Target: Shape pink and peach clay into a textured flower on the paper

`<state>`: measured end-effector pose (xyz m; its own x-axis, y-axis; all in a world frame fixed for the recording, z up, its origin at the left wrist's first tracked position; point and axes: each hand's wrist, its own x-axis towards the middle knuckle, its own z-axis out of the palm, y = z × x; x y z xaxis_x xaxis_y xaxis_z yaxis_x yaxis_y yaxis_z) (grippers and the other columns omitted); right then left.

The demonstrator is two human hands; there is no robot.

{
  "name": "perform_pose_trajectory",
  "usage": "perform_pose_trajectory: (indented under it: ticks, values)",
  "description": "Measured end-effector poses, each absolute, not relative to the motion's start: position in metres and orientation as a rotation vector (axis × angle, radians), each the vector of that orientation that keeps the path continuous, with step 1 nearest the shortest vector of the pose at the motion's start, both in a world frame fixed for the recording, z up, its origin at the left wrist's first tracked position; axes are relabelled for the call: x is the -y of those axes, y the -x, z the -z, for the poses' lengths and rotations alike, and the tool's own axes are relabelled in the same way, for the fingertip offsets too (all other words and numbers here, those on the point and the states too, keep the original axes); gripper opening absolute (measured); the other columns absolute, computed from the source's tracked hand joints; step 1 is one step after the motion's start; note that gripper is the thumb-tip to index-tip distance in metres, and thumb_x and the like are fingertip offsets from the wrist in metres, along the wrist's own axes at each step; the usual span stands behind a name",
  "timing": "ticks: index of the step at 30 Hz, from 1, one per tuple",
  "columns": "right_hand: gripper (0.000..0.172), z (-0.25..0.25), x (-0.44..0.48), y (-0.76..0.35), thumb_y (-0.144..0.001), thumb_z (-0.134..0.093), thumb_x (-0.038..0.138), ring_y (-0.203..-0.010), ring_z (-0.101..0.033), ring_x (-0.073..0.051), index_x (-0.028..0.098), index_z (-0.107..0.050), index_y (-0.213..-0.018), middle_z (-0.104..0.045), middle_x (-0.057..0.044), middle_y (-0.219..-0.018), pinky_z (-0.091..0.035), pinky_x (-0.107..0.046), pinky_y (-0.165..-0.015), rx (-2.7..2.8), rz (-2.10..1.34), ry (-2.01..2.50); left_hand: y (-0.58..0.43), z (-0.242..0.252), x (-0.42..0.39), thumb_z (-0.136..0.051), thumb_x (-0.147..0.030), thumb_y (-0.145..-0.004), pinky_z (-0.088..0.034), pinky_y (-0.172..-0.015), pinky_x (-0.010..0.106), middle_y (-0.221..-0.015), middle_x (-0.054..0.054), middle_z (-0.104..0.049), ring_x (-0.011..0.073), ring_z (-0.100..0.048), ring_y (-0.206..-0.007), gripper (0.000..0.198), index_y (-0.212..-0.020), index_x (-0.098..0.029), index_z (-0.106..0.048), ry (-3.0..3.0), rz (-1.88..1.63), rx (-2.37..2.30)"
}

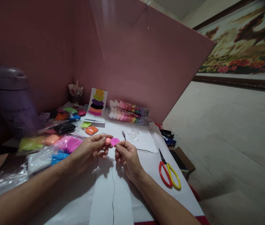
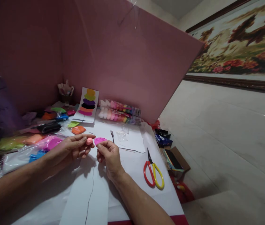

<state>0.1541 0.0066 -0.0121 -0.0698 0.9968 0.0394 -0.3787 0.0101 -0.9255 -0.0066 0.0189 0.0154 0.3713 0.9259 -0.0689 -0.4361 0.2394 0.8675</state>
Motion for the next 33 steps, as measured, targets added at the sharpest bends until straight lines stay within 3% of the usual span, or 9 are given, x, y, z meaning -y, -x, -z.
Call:
perform_pose_trajectory:
  ticks: [6, 18, 27, 33]
  values:
    - [0.023, 0.0121, -0.0065, -0.154, -0.07, -0.074, 0.034, -0.04, -0.041, -0.005, 0.016, -0.06, -0.072, -0.055, 0.004, -0.051, -0.028, -0.018, -0.039, 1.006, -1.386, 0.89, 0.0053, -0.0192, -0.0166, -0.079, -0.02, -0.07, -0.045, -0.053, 0.02, -0.072, 0.002, -0.065, 0.0088, -0.055, -0.058, 0.027, -0.094, -0.013, -0.07, -0.89, -1.033, -0.729]
    - [0.024, 0.0114, -0.0058, -0.1536, -0.071, -0.073, 0.035, -0.041, -0.04, -0.006, 0.016, -0.059, -0.072, -0.053, 0.005, -0.05, -0.027, -0.018, -0.039, 1.04, -1.348, 0.921, 0.0064, -0.0164, -0.0177, -0.075, -0.025, -0.077, -0.043, -0.05, 0.019, -0.074, 0.002, -0.065, 0.0085, -0.054, -0.055, 0.024, -0.097, -0.014, -0.069, -0.939, -1.012, -0.675]
    - [0.023, 0.0122, -0.0053, -0.1536, -0.071, -0.073, 0.036, -0.042, -0.039, -0.006, 0.017, -0.06, -0.072, -0.053, 0.005, -0.05, -0.029, -0.019, -0.042, 1.079, -1.323, 0.914, 0.0059, -0.0188, -0.0173, -0.068, -0.041, -0.082, -0.04, -0.049, 0.02, -0.07, 0.003, -0.066, 0.0088, -0.053, -0.052, 0.032, -0.099, -0.013, -0.067, -0.961, -0.961, -0.741]
    - [0.022, 0.0143, -0.0058, -0.153, -0.073, -0.072, 0.034, -0.041, -0.039, -0.006, 0.017, -0.06, -0.072, -0.051, 0.006, -0.049, -0.029, -0.02, -0.041, 1.113, -1.306, 0.895, 0.0058, -0.0126, -0.0208, -0.067, -0.056, -0.078, -0.039, -0.049, 0.02, -0.062, 0.002, -0.062, 0.0092, -0.051, -0.051, 0.044, -0.084, -0.013, -0.067, -0.96, -0.943, -0.716]
